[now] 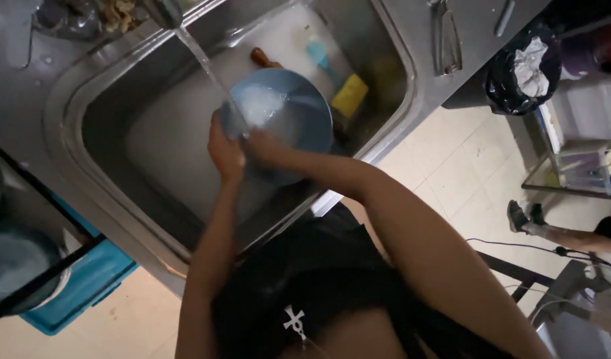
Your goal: The person washes a blue bowl in a stainless steel sink using a steel wool scrubber and running water. They scrub the inside and outside of the bowl, rinse it thoroughly, and then place it on the counter to the right of the sink.
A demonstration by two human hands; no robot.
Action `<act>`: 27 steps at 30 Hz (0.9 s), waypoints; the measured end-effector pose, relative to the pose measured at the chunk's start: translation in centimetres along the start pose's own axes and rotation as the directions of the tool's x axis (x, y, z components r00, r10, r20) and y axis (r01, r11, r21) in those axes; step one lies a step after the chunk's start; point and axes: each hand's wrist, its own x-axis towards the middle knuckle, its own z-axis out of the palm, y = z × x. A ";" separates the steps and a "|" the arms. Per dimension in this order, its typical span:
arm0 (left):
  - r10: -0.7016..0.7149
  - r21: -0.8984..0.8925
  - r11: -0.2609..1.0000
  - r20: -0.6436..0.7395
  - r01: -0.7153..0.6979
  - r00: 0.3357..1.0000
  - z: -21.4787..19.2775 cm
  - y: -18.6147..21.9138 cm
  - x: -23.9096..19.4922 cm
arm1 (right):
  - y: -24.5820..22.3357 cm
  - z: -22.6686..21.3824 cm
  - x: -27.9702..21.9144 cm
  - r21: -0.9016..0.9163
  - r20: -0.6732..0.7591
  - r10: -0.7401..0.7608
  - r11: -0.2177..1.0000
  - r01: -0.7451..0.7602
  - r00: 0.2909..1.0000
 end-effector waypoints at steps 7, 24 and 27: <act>0.087 -0.008 0.996 -0.101 -0.089 0.991 0.7 -4.0 0.5 | 7.0 1.9 9.7 -0.328 0.030 0.029 0.944 -0.018 0.999; 0.109 0.133 0.986 -0.025 -0.105 0.994 0.3 -4.6 1.1 | 0.5 0.7 4.7 0.313 0.059 -0.044 0.950 0.023 0.997; 0.028 0.186 0.982 0.042 -0.036 0.999 -0.9 -2.5 0.5 | 3.7 -0.2 6.5 -0.004 -0.077 -0.015 1.000 0.015 0.997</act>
